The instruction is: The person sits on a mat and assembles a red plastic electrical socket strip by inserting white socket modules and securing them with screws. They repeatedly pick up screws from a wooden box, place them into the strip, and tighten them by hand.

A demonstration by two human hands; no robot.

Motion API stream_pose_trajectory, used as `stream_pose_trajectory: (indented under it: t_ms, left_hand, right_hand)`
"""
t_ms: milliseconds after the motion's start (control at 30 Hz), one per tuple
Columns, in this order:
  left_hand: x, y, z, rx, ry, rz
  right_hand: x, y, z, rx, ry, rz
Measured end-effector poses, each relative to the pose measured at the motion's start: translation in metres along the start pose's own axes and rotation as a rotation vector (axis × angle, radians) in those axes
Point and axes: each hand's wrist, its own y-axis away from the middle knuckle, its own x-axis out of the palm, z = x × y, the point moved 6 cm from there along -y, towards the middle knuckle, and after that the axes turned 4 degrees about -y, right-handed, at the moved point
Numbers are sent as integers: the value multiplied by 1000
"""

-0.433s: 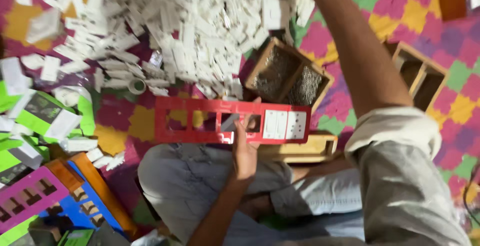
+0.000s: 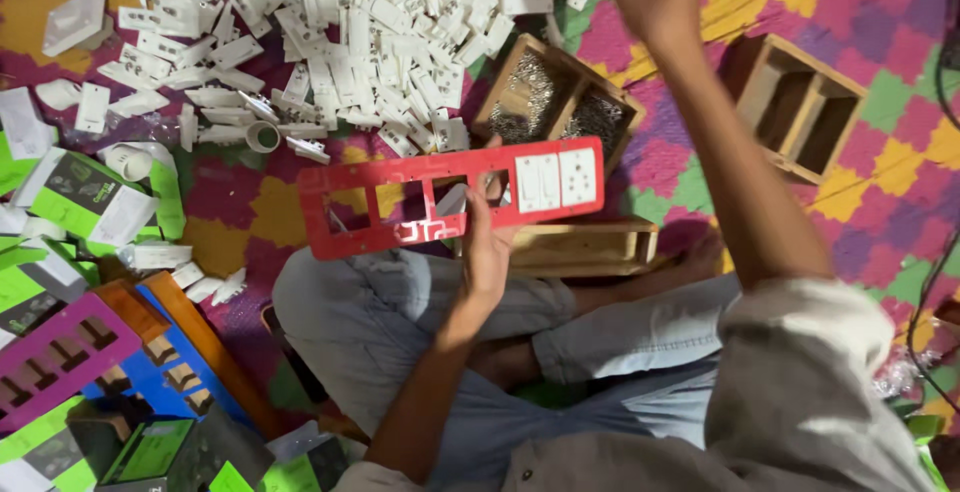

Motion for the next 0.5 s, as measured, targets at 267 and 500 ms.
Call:
stream_pose_trajectory:
  t_ms: [267, 500]
  left_hand:
    - [28, 27, 25, 47, 60, 244]
    - [15, 55, 53, 25, -30, 179]
  right_hand:
    - [1, 233, 147, 591, -805, 178]
    - [-7, 266, 174, 553, -723, -59]
